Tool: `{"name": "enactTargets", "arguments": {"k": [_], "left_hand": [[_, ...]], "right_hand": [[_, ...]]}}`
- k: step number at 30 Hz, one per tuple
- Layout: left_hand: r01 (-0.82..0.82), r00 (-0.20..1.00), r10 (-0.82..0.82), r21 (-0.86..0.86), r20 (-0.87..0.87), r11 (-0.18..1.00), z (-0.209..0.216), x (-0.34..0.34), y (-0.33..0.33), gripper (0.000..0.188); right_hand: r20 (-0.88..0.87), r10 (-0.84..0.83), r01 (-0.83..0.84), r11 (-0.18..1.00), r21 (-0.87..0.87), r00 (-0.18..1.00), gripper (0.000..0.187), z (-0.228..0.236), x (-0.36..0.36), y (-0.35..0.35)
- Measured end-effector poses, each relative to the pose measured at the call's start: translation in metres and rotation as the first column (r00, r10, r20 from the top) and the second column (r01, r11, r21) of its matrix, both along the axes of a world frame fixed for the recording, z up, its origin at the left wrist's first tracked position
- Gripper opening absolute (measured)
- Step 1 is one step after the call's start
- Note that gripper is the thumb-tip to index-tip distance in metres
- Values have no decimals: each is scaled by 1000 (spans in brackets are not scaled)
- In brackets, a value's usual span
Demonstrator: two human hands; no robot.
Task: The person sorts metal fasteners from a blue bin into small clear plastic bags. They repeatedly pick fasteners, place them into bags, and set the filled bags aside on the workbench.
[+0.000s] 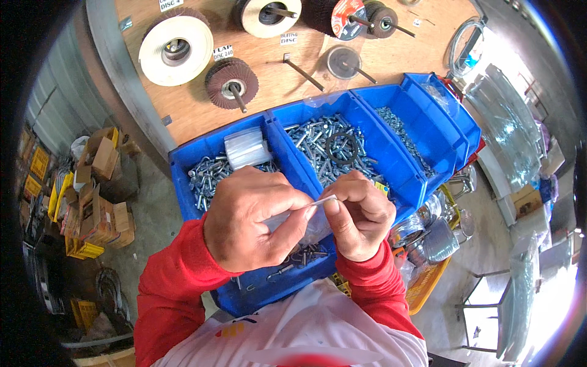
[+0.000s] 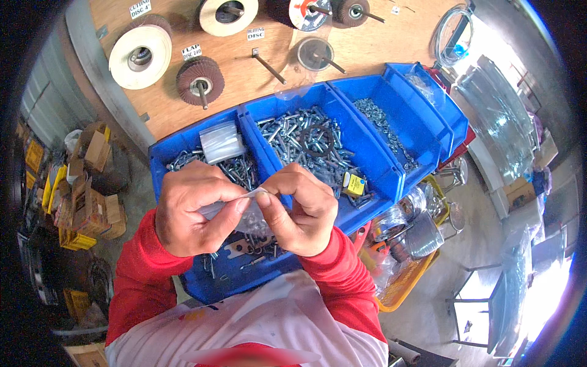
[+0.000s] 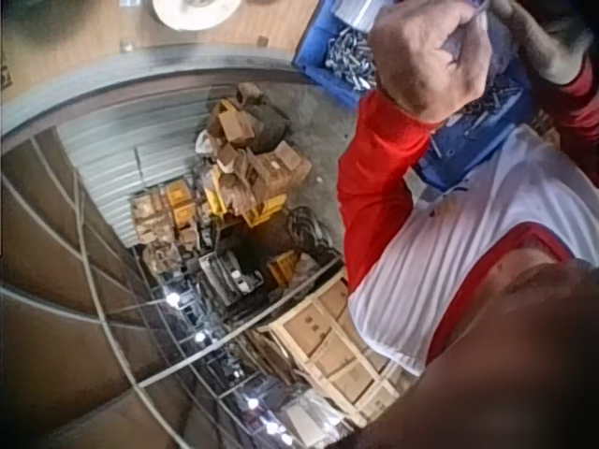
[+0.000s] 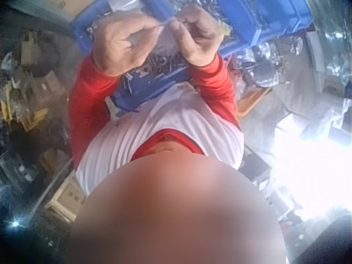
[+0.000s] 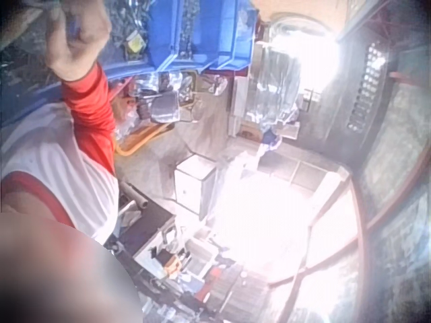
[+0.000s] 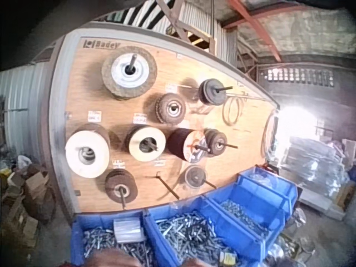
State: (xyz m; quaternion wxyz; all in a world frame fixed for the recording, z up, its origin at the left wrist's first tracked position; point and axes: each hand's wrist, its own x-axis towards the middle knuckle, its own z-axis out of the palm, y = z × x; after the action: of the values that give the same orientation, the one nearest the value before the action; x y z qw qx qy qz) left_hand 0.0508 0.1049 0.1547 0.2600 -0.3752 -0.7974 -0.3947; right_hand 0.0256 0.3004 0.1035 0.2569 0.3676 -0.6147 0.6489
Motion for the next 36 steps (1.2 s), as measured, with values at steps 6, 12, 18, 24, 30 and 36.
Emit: {"name": "enactTargets", "arguments": {"k": [6,12,18,24,30,36], "left_hand": [[-4,1000,2,-90,-26,996,-1,0,0,6],[9,1000,-9,-63,4,998,-3,1,-4,6],[-18,1000,16,-97,-14,995,-6,1,-7,5],[0,999,3,-56,52,998,-10,-4,-11,5],[68,984,-65,-12,167,998,-14,-8,-10,4],[36,988,-39,20,151,999,-16,-9,-14,5]], "right_hand": [[12,48,-50,992,112,999,6,-6,1,6],[-42,12,-9,997,75,999,7,-9,1,7],[24,55,-58,993,106,998,8,-15,1,5],[105,28,-32,999,42,994,4,-15,2,9],[85,-11,-3,987,158,996,4,-13,3,12],[227,0,-21,995,93,974,7,-6,5,20]]}}
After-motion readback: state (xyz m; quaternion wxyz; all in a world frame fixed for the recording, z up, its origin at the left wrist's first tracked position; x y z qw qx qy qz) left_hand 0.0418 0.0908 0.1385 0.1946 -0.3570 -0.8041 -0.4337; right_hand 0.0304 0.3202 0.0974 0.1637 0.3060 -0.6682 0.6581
